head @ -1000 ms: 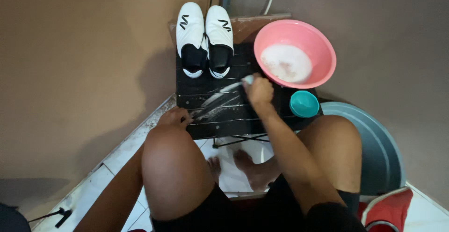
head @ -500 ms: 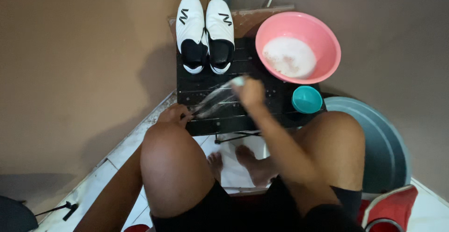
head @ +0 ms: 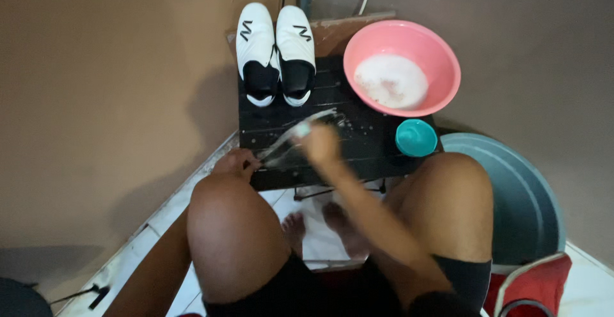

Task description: The person removes the laces from a pair of white sneakers, scrubs them with a brush and soapy water on a small table, and rinses them with water from a cup. The laces are then placed back on the table.

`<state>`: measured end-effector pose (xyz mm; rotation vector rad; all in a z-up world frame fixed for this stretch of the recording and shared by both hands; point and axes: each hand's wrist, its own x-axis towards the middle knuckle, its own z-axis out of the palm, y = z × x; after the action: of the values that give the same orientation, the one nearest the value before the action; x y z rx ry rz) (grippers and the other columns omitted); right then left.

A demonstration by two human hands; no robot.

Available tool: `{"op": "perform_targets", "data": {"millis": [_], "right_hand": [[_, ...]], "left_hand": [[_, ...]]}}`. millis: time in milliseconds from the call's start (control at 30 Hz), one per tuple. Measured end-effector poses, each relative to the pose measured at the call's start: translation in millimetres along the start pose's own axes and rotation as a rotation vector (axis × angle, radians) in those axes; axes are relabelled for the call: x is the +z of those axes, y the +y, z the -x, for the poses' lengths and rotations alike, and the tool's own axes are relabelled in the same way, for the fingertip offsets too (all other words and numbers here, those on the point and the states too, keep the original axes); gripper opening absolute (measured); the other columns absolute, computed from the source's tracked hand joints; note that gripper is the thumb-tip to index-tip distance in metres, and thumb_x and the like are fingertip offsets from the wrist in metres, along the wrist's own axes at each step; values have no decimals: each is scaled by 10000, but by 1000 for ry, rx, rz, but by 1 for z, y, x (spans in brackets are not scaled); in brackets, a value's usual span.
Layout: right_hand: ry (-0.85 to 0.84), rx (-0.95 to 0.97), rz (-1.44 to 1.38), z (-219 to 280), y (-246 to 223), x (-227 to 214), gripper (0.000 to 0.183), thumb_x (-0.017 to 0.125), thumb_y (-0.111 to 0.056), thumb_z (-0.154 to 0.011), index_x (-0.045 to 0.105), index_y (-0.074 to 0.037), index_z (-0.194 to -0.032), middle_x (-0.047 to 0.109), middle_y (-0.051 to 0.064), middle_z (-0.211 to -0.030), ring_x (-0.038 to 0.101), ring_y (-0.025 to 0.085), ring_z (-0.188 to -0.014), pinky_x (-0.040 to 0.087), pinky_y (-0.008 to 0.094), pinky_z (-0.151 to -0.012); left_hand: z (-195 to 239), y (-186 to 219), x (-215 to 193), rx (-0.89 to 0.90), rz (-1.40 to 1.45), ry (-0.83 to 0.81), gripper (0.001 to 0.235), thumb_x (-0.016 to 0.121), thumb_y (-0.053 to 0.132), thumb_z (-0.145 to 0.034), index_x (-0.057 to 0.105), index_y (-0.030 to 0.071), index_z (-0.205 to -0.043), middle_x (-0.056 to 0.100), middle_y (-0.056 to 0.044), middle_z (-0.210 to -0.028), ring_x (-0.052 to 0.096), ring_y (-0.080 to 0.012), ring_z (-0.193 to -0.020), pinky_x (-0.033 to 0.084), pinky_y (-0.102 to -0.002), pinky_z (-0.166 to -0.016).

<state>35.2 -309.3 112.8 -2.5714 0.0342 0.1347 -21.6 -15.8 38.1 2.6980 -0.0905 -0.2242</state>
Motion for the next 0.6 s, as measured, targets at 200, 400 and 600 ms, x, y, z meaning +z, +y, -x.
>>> {"op": "perform_targets", "data": {"millis": [200,400,600], "right_hand": [[236,103,152,-46,71,-38,631,831,-663,-1074,818,-101,-1361,919,267,-1091,918,502,-1094,744,645,-920],[36,-251,-91,41,-44,67,566,792,-598,-1073,828,-34,-1111,882,267,-974,897,535,-1007,713,652,-839],[124,72,62,-38,50,-2,785,787,-683,-1114,830,9,-1482,902,312,-1215,881,556,-1185,698,700,-990]], "left_hand": [[-13,-13,10,86,45,52,313,809,536,-1175,796,225,-1202,778,-72,-1255,820,-367,-1272,692,-571,-1081],[8,39,-20,-22,24,-29,287,708,281,-1222,831,23,-1250,806,-270,-1334,766,-548,-1327,632,-672,-1207],[-23,-39,41,113,64,79,258,870,503,-1124,816,255,-1169,799,-42,-1191,858,-379,-1174,721,-597,-1005]]}}
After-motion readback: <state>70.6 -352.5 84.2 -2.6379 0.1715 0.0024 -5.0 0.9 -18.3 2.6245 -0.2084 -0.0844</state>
